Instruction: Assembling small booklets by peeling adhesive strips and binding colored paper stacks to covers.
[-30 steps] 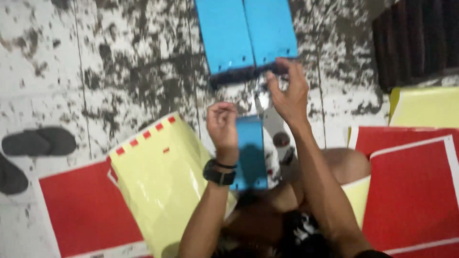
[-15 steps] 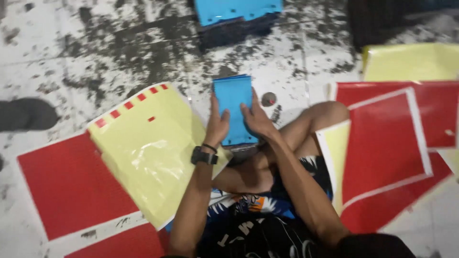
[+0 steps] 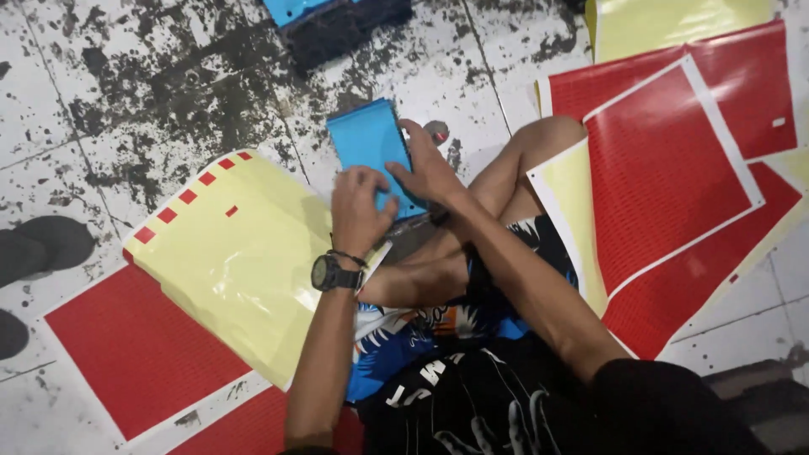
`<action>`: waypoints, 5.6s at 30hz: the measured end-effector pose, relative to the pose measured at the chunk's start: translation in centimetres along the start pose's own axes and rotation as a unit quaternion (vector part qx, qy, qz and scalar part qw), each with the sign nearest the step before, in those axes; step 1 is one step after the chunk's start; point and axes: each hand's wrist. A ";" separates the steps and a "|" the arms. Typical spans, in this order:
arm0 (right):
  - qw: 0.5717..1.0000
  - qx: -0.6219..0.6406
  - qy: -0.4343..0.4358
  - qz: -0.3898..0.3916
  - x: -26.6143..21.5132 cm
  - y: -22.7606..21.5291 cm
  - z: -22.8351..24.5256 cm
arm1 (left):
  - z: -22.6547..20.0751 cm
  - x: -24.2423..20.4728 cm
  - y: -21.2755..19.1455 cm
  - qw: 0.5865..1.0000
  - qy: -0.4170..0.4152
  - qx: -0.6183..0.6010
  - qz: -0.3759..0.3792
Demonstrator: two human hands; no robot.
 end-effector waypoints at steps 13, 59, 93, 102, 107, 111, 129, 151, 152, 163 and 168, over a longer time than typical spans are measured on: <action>0.998 0.046 0.031 0.022 0.8 -1.5 -0.3 | -1.8 -2.5 0.5 0.955 0.144 0.235 0.108; 0.967 0.032 -0.138 -0.211 -15.1 -16.9 1.3 | -13.4 3.8 0.7 0.980 -0.062 -0.186 -0.045; 0.927 0.027 0.071 -0.367 -25.9 -16.0 -2.9 | -20.6 0.8 3.7 0.965 0.244 0.014 0.094; 0.911 -0.123 0.024 -0.394 -27.0 -10.7 -3.7 | -19.7 0.1 4.8 0.965 0.250 -0.012 0.082; 0.895 -0.128 0.054 -0.424 -26.9 -10.4 -2.3 | -19.5 -1.0 7.8 0.952 0.307 -0.003 -0.025; 0.881 -0.115 0.064 -0.455 -27.0 -10.0 -2.1 | -19.6 -1.1 8.4 0.942 0.336 -0.010 -0.014; 0.874 0.209 0.091 -0.429 -28.1 -10.8 -2.4 | -23.0 -0.3 6.2 0.926 0.093 -0.337 0.142; 0.854 -0.188 0.063 -0.482 -25.8 -9.2 -0.9 | -22.2 -1.8 6.2 0.950 0.130 -0.265 0.107; 0.859 -0.169 0.047 -0.480 -25.7 -9.6 0.0 | -22.4 -1.6 5.7 0.939 0.092 -0.292 0.156; 0.883 0.025 0.139 -0.448 -26.1 -10.7 0.1 | -22.9 -0.4 5.0 0.878 -0.018 -0.453 0.150; 0.877 -0.167 0.078 -0.444 -25.3 -9.7 -1.9 | -22.4 -0.7 5.1 0.930 0.049 -0.348 0.112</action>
Point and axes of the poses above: each hand's wrist, its own x-axis towards the middle knuckle, its own y-axis out of the palm, z = x × y, and after that the axes turned 9 degrees about x, right-handed
